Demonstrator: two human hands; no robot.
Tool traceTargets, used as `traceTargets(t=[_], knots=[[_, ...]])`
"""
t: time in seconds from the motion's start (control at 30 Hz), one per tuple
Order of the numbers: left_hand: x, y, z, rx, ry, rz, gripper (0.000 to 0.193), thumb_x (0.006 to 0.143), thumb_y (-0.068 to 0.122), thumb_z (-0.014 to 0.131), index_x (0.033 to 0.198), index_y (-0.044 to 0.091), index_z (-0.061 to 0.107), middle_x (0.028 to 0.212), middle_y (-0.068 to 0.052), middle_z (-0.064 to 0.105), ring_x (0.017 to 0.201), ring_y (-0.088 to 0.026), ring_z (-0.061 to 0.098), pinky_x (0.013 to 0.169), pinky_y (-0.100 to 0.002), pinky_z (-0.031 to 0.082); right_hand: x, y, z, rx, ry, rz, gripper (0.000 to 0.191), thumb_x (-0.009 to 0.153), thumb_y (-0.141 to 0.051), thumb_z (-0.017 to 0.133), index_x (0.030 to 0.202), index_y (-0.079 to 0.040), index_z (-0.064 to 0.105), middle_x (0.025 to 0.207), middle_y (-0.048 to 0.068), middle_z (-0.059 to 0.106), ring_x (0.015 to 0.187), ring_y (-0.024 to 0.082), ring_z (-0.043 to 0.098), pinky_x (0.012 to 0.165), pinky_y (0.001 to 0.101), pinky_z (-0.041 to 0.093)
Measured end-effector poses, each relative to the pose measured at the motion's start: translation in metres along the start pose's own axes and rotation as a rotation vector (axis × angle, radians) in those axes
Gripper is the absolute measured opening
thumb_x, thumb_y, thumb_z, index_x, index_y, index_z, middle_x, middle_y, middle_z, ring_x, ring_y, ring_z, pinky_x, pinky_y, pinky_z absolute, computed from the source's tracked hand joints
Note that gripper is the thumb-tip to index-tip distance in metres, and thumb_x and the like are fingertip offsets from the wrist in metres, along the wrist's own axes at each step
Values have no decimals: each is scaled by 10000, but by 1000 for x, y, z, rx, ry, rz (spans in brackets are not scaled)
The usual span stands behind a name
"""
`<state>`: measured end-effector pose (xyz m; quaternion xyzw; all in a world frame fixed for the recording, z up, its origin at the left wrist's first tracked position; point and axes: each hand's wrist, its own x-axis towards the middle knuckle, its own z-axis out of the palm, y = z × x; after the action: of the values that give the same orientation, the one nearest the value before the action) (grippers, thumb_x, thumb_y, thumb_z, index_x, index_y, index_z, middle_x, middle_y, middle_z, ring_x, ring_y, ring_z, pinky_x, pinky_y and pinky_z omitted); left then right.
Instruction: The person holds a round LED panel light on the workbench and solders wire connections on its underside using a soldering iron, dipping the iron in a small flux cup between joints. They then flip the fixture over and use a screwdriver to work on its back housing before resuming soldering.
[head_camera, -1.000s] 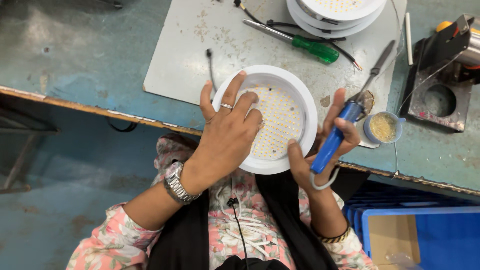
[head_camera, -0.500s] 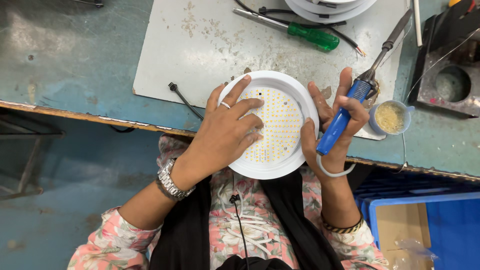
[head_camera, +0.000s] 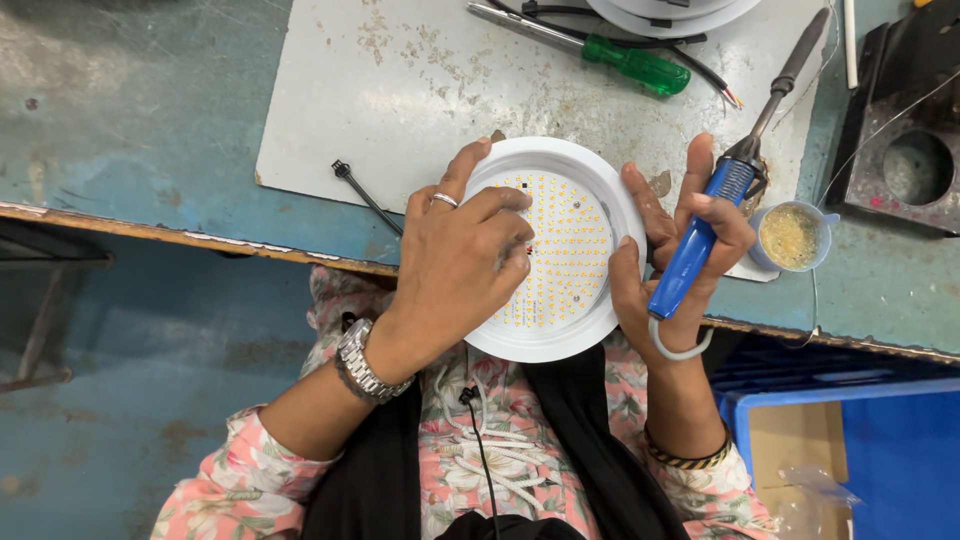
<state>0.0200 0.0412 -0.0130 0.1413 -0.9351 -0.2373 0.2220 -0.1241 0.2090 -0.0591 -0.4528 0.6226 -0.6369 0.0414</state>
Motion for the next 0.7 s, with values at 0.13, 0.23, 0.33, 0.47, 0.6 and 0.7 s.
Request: traceTargets(t=[0.13, 0.23, 0.33, 0.47, 0.6, 0.7], knots=[[-1, -1, -2, 4, 15, 44, 81, 797, 142, 761, 871, 174, 769, 1216, -2, 691, 1460, -370, 395, 995, -576, 385, 1, 1, 0, -17, 2, -1, 636, 939, 225, 531, 1347, -168, 243, 1716, 273, 155, 1494, 364, 430, 1240, 434, 530], [-2, -4, -5, -7, 8, 93, 95, 793, 139, 760, 872, 189, 774, 1246, -9, 670, 1472, -391, 378, 1012, -581, 379, 1, 1, 0, -22, 3, 5, 636, 934, 219, 526, 1347, -171, 239, 1716, 277, 161, 1505, 384, 482, 1220, 418, 539], [-4, -6, -9, -51, -6, 119, 79, 785, 143, 756, 855, 176, 773, 1263, -23, 658, 1478, -408, 362, 1013, -574, 374, -2, -1, 0, -21, 3, 35, 634, 943, 214, 527, 1351, -174, 235, 1720, 285, 155, 1470, 395, 547, 1183, 387, 549], [-5, -7, -12, -101, -33, 129, 52, 780, 168, 760, 825, 181, 782, 1262, -27, 656, 1463, -421, 353, 989, -559, 369, -4, 0, -1, -31, 9, 42, 642, 942, 216, 528, 1357, -177, 236, 1718, 294, 163, 1456, 405, 562, 1149, 365, 563], [-2, -7, -12, -71, -63, 121, 24, 819, 193, 772, 834, 192, 790, 1247, -4, 661, 1468, -413, 358, 968, -535, 378, -4, 1, 0, -24, 16, 28, 651, 931, 218, 524, 1359, -179, 237, 1714, 296, 167, 1461, 407, 550, 1167, 375, 562], [-2, -6, -11, -50, -50, 128, 19, 837, 209, 781, 837, 190, 779, 1238, 3, 657, 1474, -406, 365, 941, -529, 386, -3, 2, 0, -20, 18, 21, 653, 929, 220, 518, 1362, -178, 236, 1716, 295, 169, 1493, 410, 517, 1208, 395, 548]])
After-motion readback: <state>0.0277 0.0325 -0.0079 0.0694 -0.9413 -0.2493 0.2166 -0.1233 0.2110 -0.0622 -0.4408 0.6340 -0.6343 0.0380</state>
